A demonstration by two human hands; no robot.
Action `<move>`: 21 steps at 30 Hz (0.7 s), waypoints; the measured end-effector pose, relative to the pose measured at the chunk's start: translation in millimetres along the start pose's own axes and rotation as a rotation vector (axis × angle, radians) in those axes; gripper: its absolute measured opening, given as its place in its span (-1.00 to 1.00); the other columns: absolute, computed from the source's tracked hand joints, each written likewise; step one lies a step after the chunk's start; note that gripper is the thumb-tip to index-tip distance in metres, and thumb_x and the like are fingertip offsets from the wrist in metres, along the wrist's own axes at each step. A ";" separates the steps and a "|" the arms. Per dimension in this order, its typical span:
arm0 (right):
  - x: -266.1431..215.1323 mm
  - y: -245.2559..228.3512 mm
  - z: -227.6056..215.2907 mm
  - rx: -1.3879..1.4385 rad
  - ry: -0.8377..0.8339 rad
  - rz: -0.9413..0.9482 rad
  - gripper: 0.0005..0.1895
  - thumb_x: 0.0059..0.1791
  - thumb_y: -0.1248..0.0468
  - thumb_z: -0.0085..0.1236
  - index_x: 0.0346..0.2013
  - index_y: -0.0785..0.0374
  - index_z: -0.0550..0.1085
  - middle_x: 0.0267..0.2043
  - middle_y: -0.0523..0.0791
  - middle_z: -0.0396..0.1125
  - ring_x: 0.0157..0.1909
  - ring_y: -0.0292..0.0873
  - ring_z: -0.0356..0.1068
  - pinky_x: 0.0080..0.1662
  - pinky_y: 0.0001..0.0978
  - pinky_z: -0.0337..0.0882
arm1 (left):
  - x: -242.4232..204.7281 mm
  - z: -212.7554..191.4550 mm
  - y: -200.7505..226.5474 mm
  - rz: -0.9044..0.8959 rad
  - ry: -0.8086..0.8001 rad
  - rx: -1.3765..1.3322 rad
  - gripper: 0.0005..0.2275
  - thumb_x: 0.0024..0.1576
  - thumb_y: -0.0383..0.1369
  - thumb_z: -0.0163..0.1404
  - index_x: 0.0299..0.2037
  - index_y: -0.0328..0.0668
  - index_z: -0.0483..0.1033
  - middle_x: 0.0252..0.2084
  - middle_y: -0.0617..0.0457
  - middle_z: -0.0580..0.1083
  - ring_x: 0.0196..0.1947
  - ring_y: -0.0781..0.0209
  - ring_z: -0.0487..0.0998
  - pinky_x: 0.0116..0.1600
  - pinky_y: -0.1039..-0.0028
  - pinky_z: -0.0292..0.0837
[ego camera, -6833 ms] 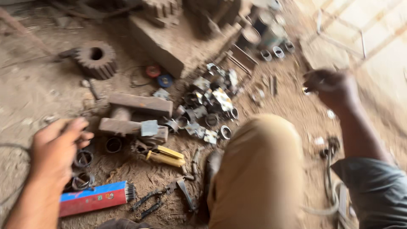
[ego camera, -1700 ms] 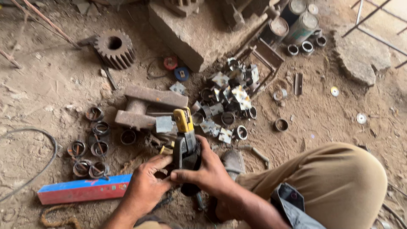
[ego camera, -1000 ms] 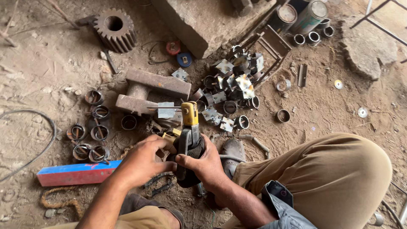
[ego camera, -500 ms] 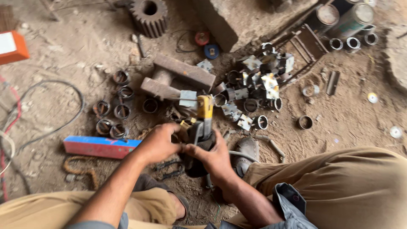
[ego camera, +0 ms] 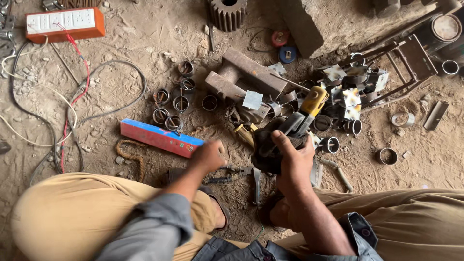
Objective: The person performs arc welding on small metal components by positioning a metal piece against a larger jig and using a handheld welding clamp to apply heat, creating sparks and joining the metal.
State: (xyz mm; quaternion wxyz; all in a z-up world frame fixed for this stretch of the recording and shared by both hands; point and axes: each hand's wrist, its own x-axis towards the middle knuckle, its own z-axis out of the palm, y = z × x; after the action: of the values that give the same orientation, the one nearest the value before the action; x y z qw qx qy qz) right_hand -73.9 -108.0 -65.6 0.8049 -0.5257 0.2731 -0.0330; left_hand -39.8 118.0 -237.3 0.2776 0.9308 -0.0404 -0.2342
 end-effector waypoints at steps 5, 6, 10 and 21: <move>-1.6 -8.2 -2.0 0.021 0.031 -0.013 -0.49 -0.13 0.27 0.34 0.02 0.28 0.31 -0.12 -0.02 0.40 -0.16 -0.10 0.50 -0.19 -0.14 0.64 | -26.0 63.7 1.0 0.044 -0.046 0.506 -0.46 -0.07 -0.37 0.27 0.14 0.05 0.38 0.16 -0.01 0.33 0.19 -0.01 0.41 0.17 0.05 0.34; -0.8 -9.7 -4.1 0.019 0.043 0.000 -0.49 -0.13 0.26 0.33 0.03 0.26 0.32 -0.12 -0.03 0.40 -0.15 -0.11 0.51 -0.19 -0.14 0.64 | -24.5 70.2 1.1 0.068 -0.058 0.546 -0.44 -0.07 -0.38 0.27 0.17 0.04 0.36 0.17 -0.01 0.32 0.21 0.00 0.38 0.19 0.05 0.31; 1.6 -14.2 -5.6 0.032 0.042 -0.033 -0.49 -0.09 0.27 0.32 0.05 0.29 0.29 -0.10 -0.03 0.35 -0.12 -0.08 0.48 -0.15 -0.08 0.66 | -21.0 76.4 -2.0 0.118 -0.083 0.620 -0.38 -0.03 -0.44 0.24 0.28 0.01 0.27 0.20 -0.02 0.29 0.24 0.01 0.33 0.19 0.10 0.29; -0.5 -23.0 -1.5 -0.024 0.077 -0.022 -0.37 -0.14 0.24 0.32 0.16 0.24 0.26 0.00 0.00 0.39 0.02 -0.07 0.49 -0.03 -0.10 0.62 | -8.8 91.8 -11.1 0.121 -0.187 0.658 -0.51 0.14 -0.50 0.08 0.27 0.00 0.22 0.25 -0.04 0.27 0.24 -0.03 0.36 0.22 0.08 0.31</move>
State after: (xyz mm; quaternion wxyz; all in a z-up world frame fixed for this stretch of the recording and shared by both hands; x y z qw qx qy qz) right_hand -69.7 -119.3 -46.0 0.7870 -0.5367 0.2987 -0.0587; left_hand -90.3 83.4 -307.2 -0.0291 0.9409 -0.1942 -0.2759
